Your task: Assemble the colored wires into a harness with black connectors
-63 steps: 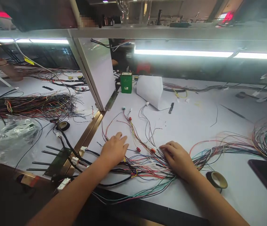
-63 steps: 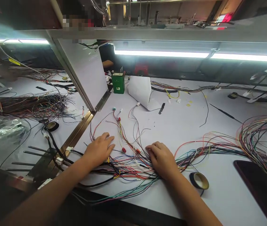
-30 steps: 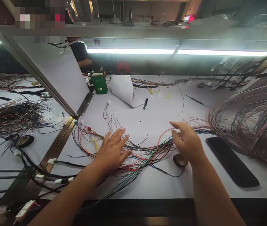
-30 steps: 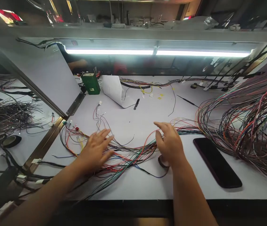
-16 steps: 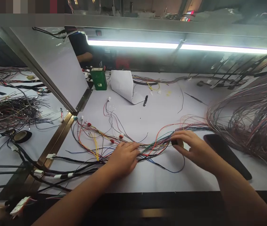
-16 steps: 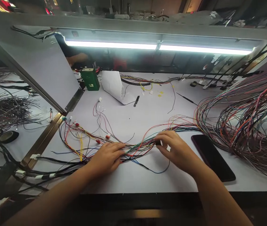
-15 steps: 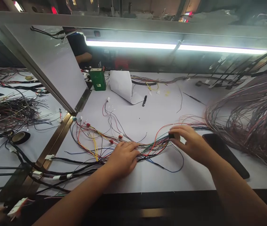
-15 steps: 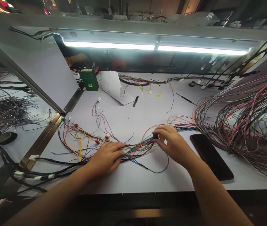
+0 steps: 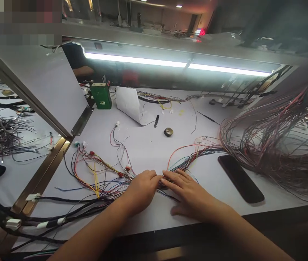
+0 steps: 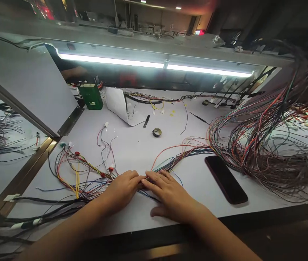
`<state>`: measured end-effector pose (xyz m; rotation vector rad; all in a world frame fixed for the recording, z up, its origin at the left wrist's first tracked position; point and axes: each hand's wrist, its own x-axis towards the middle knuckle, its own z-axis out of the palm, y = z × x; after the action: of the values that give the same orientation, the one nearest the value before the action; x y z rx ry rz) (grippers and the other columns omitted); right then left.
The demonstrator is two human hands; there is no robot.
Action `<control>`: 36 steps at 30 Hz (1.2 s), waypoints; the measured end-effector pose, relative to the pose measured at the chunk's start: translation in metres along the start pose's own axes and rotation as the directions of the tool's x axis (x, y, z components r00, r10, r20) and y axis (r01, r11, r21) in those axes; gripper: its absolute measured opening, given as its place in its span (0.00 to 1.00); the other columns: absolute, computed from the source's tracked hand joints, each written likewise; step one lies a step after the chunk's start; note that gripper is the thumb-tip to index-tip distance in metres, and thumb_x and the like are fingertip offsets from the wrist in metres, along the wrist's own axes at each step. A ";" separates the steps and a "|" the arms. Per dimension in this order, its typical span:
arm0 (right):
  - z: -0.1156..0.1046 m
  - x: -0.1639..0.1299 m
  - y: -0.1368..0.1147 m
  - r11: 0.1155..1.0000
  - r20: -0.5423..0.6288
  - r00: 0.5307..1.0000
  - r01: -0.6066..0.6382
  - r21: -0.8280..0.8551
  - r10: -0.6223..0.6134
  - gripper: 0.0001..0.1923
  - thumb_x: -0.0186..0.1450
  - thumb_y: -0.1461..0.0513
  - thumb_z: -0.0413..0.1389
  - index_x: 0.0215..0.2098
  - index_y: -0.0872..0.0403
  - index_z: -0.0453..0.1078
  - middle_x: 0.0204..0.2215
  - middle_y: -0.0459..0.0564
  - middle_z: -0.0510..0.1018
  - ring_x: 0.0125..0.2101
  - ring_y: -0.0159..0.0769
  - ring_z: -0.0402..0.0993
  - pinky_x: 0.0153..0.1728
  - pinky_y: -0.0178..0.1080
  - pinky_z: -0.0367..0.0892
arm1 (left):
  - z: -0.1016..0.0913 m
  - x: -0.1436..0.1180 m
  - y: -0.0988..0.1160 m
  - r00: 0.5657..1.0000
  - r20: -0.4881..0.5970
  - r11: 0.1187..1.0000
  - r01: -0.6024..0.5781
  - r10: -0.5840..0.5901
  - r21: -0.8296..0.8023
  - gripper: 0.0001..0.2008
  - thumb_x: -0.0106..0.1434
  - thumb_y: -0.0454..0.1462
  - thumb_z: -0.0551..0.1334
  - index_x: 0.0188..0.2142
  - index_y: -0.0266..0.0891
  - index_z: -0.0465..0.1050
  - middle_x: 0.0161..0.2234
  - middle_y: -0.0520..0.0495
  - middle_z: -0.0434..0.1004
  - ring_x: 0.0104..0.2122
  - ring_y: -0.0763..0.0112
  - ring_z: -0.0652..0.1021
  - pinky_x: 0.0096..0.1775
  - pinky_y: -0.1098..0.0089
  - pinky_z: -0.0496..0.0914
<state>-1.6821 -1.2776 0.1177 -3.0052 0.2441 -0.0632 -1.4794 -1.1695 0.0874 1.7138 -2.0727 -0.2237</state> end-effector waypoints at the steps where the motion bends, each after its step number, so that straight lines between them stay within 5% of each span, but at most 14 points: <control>1: 0.007 0.002 0.003 0.999 -0.050 0.998 -0.026 -0.029 0.025 0.44 0.56 0.56 0.65 0.65 0.49 0.50 0.64 0.56 0.57 0.61 0.48 0.56 0.60 0.57 0.52 | -0.003 -0.001 -0.001 1.000 -0.013 0.997 0.002 -0.003 -0.083 0.14 0.68 0.33 0.50 0.48 0.38 0.70 0.39 0.44 0.73 0.40 0.64 0.73 0.43 0.64 0.68; 4: 0.022 0.013 0.024 0.990 -0.223 0.972 -0.095 -0.103 0.070 0.25 0.62 0.62 0.58 0.57 0.52 0.62 0.50 0.55 0.74 0.51 0.42 0.68 0.57 0.53 0.55 | -0.012 -0.003 -0.001 0.999 -0.020 0.972 0.028 -0.034 -0.233 0.14 0.69 0.35 0.50 0.51 0.41 0.68 0.42 0.46 0.73 0.43 0.68 0.73 0.47 0.67 0.68; 8: 0.012 0.026 0.045 0.980 -0.237 0.968 0.036 -0.193 -0.083 0.06 0.62 0.66 0.53 0.36 0.53 0.72 0.27 0.47 0.76 0.32 0.35 0.71 0.48 0.46 0.62 | -0.012 -0.005 0.007 0.993 -0.046 0.993 0.105 -0.107 -0.047 0.28 0.60 0.48 0.62 0.58 0.42 0.62 0.52 0.41 0.69 0.52 0.54 0.68 0.53 0.54 0.63; 10: -0.002 0.030 0.044 0.980 -0.218 0.965 0.109 -0.167 -0.144 0.07 0.63 0.66 0.51 0.34 0.54 0.71 0.26 0.47 0.74 0.30 0.34 0.70 0.41 0.42 0.64 | -0.009 -0.003 0.011 0.988 -0.048 0.986 0.150 -0.147 0.068 0.31 0.59 0.47 0.64 0.59 0.41 0.60 0.51 0.39 0.71 0.52 0.51 0.69 0.53 0.51 0.62; 13: -0.021 0.030 0.033 0.987 -0.184 0.973 0.120 -0.104 -0.138 0.11 0.65 0.64 0.52 0.46 0.52 0.69 0.36 0.50 0.77 0.36 0.36 0.71 0.42 0.42 0.65 | -0.008 -0.001 0.012 0.976 0.038 0.973 0.212 -0.216 0.090 0.14 0.63 0.36 0.57 0.49 0.41 0.69 0.39 0.44 0.78 0.41 0.59 0.76 0.44 0.60 0.68; 17: -0.017 0.026 0.025 0.988 -0.078 0.989 0.122 -0.089 -0.129 0.37 0.59 0.58 0.60 0.63 0.50 0.53 0.53 0.55 0.71 0.48 0.45 0.69 0.49 0.50 0.62 | -0.012 -0.004 0.007 0.979 0.003 0.979 0.202 -0.202 -0.002 0.08 0.64 0.34 0.55 0.42 0.40 0.70 0.37 0.48 0.78 0.37 0.65 0.77 0.37 0.67 0.69; 21: 0.003 0.023 0.043 0.975 -0.059 0.998 0.022 -0.222 -0.036 0.32 0.61 0.71 0.48 0.63 0.48 0.54 0.41 0.51 0.78 0.36 0.41 0.74 0.40 0.46 0.64 | -0.011 -0.010 0.005 0.985 -0.101 0.990 0.141 -0.140 0.001 0.09 0.67 0.40 0.54 0.42 0.41 0.70 0.38 0.49 0.76 0.38 0.66 0.75 0.38 0.67 0.68; 25: 0.002 0.023 0.056 0.976 0.024 0.998 -0.053 -0.211 0.060 0.23 0.59 0.67 0.52 0.53 0.48 0.66 0.35 0.50 0.79 0.34 0.43 0.74 0.35 0.44 0.64 | -0.005 -0.014 0.007 0.994 -0.068 0.989 0.091 -0.084 0.114 0.10 0.65 0.42 0.57 0.41 0.40 0.71 0.45 0.44 0.72 0.45 0.61 0.71 0.42 0.62 0.67; 32: 0.008 0.020 0.019 0.991 0.167 0.986 0.034 -0.133 -0.012 0.21 0.61 0.64 0.53 0.53 0.47 0.66 0.35 0.51 0.77 0.33 0.41 0.74 0.34 0.43 0.63 | 0.005 -0.019 0.006 0.997 0.034 0.985 0.067 -0.073 0.157 0.07 0.61 0.32 0.56 0.39 0.39 0.69 0.35 0.46 0.73 0.36 0.63 0.73 0.33 0.64 0.65; 36: 0.012 0.022 0.018 0.981 0.123 0.986 -0.093 -0.172 0.115 0.20 0.58 0.69 0.51 0.47 0.48 0.70 0.29 0.48 0.78 0.23 0.36 0.73 0.25 0.37 0.59 | 0.003 -0.019 0.003 0.996 -0.035 0.991 0.085 -0.081 0.099 0.08 0.63 0.33 0.55 0.41 0.40 0.70 0.38 0.48 0.73 0.37 0.64 0.73 0.34 0.64 0.66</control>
<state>-1.6621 -1.2970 0.1040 -3.1379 0.4110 0.1751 -1.4807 -1.1511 0.0820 1.8532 -2.0238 -0.1191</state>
